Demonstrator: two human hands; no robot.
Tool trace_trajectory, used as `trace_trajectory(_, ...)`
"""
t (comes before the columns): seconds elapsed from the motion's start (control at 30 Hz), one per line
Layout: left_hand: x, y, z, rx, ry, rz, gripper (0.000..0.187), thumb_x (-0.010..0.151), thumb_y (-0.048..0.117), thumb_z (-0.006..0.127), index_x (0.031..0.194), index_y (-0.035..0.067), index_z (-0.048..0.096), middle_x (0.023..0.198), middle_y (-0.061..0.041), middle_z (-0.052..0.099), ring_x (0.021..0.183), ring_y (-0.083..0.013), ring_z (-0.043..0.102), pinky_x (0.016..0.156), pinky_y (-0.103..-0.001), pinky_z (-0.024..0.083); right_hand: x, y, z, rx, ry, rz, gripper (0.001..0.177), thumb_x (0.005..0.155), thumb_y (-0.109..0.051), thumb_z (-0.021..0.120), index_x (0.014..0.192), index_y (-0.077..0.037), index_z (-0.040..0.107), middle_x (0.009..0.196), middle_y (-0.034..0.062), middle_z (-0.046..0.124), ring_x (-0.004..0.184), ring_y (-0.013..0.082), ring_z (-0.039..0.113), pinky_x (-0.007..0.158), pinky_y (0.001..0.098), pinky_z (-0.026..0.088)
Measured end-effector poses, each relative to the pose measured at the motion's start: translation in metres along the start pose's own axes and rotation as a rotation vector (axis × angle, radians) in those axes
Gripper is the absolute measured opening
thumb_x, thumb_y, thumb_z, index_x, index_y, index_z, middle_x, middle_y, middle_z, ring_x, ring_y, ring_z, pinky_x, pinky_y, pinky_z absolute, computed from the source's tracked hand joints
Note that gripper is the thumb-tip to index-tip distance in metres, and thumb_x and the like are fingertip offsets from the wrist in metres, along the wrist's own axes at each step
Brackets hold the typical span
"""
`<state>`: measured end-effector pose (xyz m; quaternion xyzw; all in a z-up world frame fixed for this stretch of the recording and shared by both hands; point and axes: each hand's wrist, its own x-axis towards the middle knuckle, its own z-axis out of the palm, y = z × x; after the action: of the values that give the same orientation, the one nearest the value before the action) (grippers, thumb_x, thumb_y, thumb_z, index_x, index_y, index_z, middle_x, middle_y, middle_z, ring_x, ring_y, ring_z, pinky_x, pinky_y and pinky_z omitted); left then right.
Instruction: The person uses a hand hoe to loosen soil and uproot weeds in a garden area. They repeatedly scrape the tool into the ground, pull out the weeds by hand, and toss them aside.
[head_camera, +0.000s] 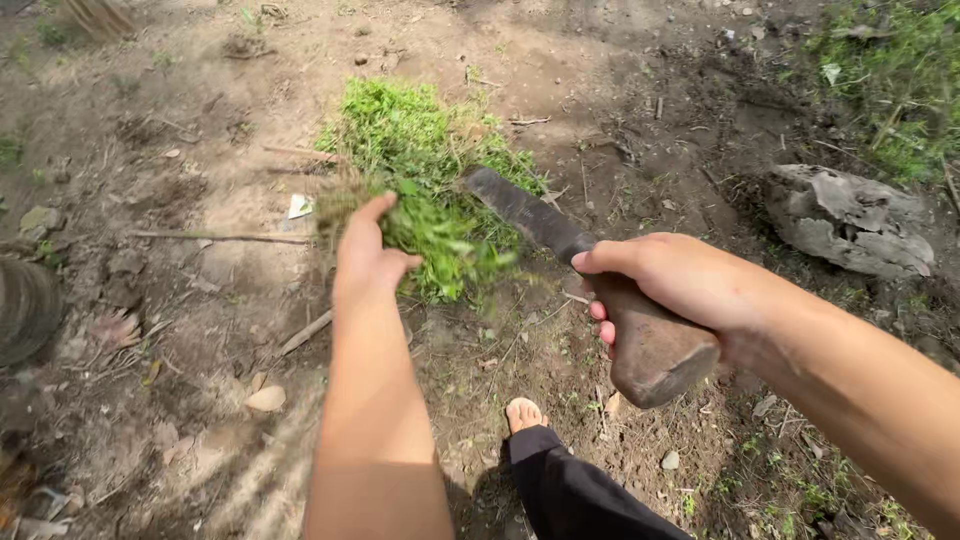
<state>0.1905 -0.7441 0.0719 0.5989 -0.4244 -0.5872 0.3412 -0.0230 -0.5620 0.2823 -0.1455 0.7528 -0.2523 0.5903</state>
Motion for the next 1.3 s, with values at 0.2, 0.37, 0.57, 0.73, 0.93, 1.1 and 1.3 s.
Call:
trace_trajectory(0.2,0.108,0.122,0.05,-0.476,0.004,-0.181,0.076,0.086,0.019,0.065,0.155,0.007,0.039,0.16,-0.02,0.033,0.144,-0.0436,0.044,0.112,-0.063,0.042,0.023,-0.066,-0.03,0.114,0.022,-0.086,0.026,0.094,-0.028,0.063,0.082,-0.006,0.055,0.065,0.0048,0.058,0.051,0.0161,0.056,0.049,0.0328,0.049)
trace_trajectory(0.37,0.097,0.134,0.056,0.086,0.113,-0.041,0.096,0.08,0.016,0.066,0.163,0.015,0.018,0.163,-0.012,0.038,0.148,-0.0297,0.042,0.124,-0.055,0.027,0.03,-0.1,-0.009,0.214,0.027,-0.026,0.023,0.092,-0.026,0.062,0.083,-0.006,0.056,0.066,0.0042,0.058,0.052,0.0139,0.055,0.049,0.0304,0.048)
trace_trajectory(0.57,0.071,0.16,0.03,0.568,-0.121,0.084,0.086,0.084,0.026,0.07,0.16,0.025,0.032,0.169,-0.013,0.017,0.157,-0.0324,0.019,0.126,-0.052,0.024,0.012,-0.127,0.064,0.312,0.08,-0.049,0.028,0.095,-0.029,0.063,0.083,-0.004,0.057,0.067,0.0072,0.06,0.052,0.0174,0.056,0.049,0.0331,0.048)
trace_trajectory(0.73,0.088,0.191,0.027,0.772,-0.357,0.349,0.083,0.086,0.024,0.07,0.159,0.02,0.031,0.17,-0.015,0.011,0.156,-0.0347,0.015,0.122,-0.055,0.021,-0.003,-0.11,0.126,0.577,0.08,-0.228,0.019,0.095,-0.023,0.063,0.088,-0.006,0.059,0.067,0.0075,0.06,0.051,0.0205,0.061,0.048,0.0384,0.055)
trace_trajectory(0.93,0.049,0.194,0.043,0.771,-0.551,0.514,0.081,0.085,0.028,0.072,0.156,0.015,0.036,0.166,-0.021,0.017,0.151,-0.0379,0.029,0.119,-0.048,0.031,-0.064,-0.089,0.137,0.637,0.313,-0.137,0.036,0.094,-0.032,0.062,0.079,0.0,0.058,0.063,0.0091,0.062,0.05,0.0205,0.061,0.049,0.0372,0.053)
trace_trajectory(1.1,-0.046,0.152,0.079,0.877,-0.784,0.703,0.076,0.085,0.027,0.072,0.152,0.011,0.042,0.156,-0.021,0.035,0.142,-0.0373,0.042,0.116,-0.045,0.036,-0.146,-0.005,0.142,0.954,0.569,-0.153,0.03,0.094,-0.029,0.064,0.08,-0.003,0.057,0.064,0.0085,0.061,0.053,0.02,0.061,0.051,0.0382,0.054)
trace_trajectory(1.3,-0.246,0.037,0.111,0.76,-1.208,1.007,0.068,0.084,0.022,0.073,0.144,0.004,0.048,0.147,-0.026,0.04,0.135,-0.0406,0.046,0.11,-0.045,0.04,-0.268,0.158,0.174,1.302,0.925,-0.158,0.024,0.092,-0.024,0.065,0.085,-0.001,0.059,0.068,0.0077,0.063,0.057,0.0188,0.063,0.054,0.0376,0.056)
